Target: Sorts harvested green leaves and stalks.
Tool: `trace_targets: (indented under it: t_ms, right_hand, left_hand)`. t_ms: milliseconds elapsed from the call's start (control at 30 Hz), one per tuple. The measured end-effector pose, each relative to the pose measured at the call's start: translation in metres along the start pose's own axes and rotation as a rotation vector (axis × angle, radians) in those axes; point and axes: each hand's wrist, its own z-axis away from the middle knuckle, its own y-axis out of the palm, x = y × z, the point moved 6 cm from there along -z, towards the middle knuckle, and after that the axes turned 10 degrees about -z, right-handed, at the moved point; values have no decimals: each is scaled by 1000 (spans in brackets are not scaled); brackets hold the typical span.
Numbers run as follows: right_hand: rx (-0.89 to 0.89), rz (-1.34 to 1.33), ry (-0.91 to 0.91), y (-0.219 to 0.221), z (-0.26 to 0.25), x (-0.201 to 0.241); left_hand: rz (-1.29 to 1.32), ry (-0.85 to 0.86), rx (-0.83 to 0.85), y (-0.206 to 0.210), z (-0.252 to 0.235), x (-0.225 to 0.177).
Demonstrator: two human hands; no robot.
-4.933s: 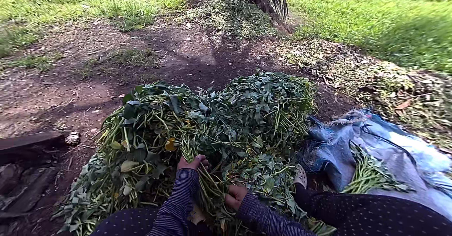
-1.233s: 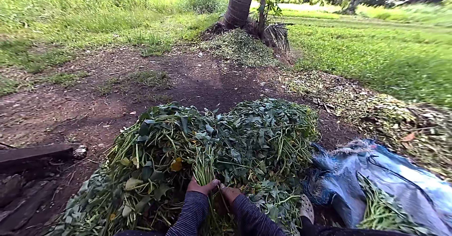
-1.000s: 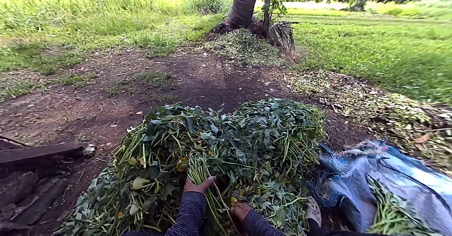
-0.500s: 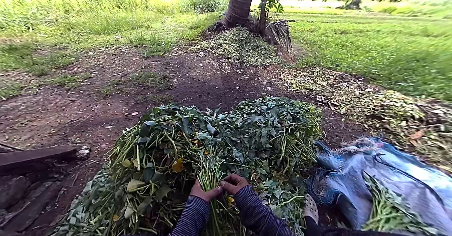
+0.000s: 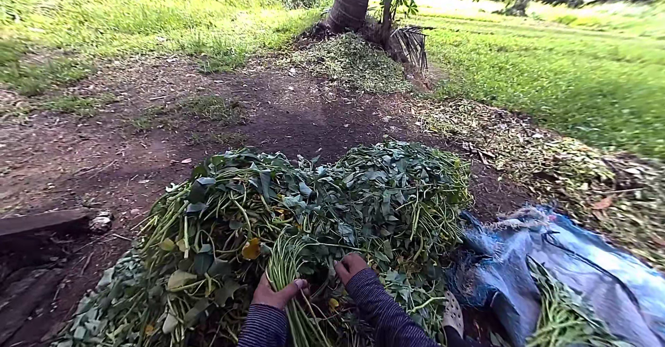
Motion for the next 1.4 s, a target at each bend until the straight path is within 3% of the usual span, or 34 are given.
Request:
trace_targets:
  t_ms: [100, 267, 367, 467, 600, 733, 867, 1000, 1100, 1167, 1333, 1400]
  right_hand:
    - [-77, 129, 78, -17, -40, -11]
    - [-4, 274, 66, -13, -74, -20]
    - [-96, 6, -121, -35, -64, -6]
    - [41, -430, -107, -55, -12, 33]
    - [166, -699, -72, -27, 32, 30]
    - [242, -575, -64, 17, 64, 22]
    - [228, -459, -126, 42, 75, 7]
    - [223, -613, 55, 55, 75, -8]
    - [116, -757, 128, 65, 64, -19]
    - [95, -693, 103, 71, 63, -29]
    - [275, -920, 208, 71, 87, 4]
    - [231, -999, 157, 74, 83, 8]
  left_hand:
    - [310, 95, -35, -17, -18, -9]
    - [392, 49, -73, -19, -28, -7]
    - [401, -34, -129, -19, -29, -2]
    - [405, -119, -121, -10, -23, -1]
    - [307, -214, -37, 18, -10, 1]
    - [113, -241, 78, 33, -6, 20]
    - [-75, -202, 74, 32, 1, 25]
    - [-263, -114, 94, 34, 7, 21]
    - [-199, -116, 66, 35, 9, 19]
    - [-157, -134, 14, 26, 6, 16]
    - [-323, -106, 69, 19, -1, 20]
    - [-319, -92, 89, 22, -2, 22]
